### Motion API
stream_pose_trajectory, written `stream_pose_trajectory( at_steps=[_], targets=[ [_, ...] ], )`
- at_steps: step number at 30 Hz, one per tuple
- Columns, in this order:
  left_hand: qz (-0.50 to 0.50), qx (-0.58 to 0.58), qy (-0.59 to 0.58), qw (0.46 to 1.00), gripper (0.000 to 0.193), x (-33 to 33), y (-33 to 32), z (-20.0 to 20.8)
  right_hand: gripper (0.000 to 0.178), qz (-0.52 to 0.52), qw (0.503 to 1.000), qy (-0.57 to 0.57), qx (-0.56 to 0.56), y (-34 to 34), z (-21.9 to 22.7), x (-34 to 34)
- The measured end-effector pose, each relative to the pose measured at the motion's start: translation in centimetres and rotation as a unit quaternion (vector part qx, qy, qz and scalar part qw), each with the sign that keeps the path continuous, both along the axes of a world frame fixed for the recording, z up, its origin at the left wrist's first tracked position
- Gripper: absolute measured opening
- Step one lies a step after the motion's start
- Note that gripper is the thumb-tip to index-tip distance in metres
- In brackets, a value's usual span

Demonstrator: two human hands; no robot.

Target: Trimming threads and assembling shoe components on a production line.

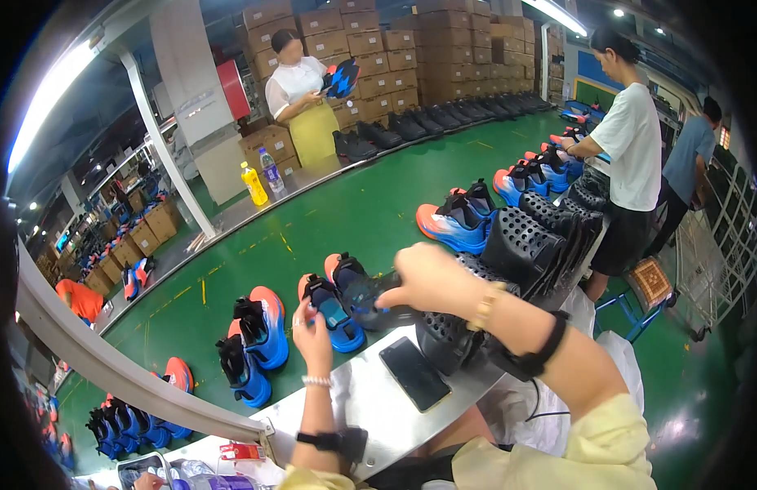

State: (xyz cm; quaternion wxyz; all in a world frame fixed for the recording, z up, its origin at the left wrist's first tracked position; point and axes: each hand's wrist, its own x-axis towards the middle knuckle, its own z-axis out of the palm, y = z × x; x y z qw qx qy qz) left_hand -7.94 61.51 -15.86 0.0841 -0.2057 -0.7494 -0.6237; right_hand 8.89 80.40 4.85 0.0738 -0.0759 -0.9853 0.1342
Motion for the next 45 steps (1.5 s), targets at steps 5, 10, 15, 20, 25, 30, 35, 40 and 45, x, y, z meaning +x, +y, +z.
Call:
stream_pose_trajectory(
  at_steps=[5,10,15,20,25,30,35,40,45],
  targets=[
    [-0.006,0.046,-0.113,0.992,0.067,3.4,-2.2,-5.0,0.052,-0.028,0.944,-0.215,-0.248,-3.3,-3.3,-10.6],
    [0.022,0.001,-0.061,0.998,0.064,3.4,-2.0,-4.9,0.049,-0.055,0.964,-0.213,-0.152,-7.0,-7.2,-16.0],
    [0.054,-0.057,-0.011,0.997,0.065,3.9,-1.4,-4.2,0.047,-0.056,0.996,-0.067,-0.003,-8.0,-12.5,-18.0],
    [0.063,-0.085,0.000,0.994,0.054,3.4,-1.7,-4.6,0.039,-0.097,0.995,0.023,0.009,-10.4,-16.8,-18.8],
    [0.040,-0.091,-0.030,0.995,0.047,3.4,-2.2,-4.8,0.020,-0.128,0.991,0.019,-0.043,-12.6,-19.9,-21.0],
    [0.023,-0.108,-0.017,0.994,0.045,3.0,-1.5,-4.5,0.025,-0.088,0.994,0.063,-0.025,-9.5,-23.4,-24.2],
    [0.023,-0.159,0.009,0.987,0.045,1.5,-3.2,-5.2,0.033,-0.009,0.988,-0.035,-0.148,-9.9,-21.2,-22.0],
    [-0.193,0.084,-0.129,0.969,0.044,-2.9,-7.5,-6.3,0.040,0.178,0.944,0.080,-0.264,-9.0,-12.5,-6.1],
    [0.014,-0.064,-0.139,0.988,0.061,-6.3,-6.8,-1.4,0.035,0.156,0.958,0.130,-0.203,0.5,-3.3,8.0]
  ],
)
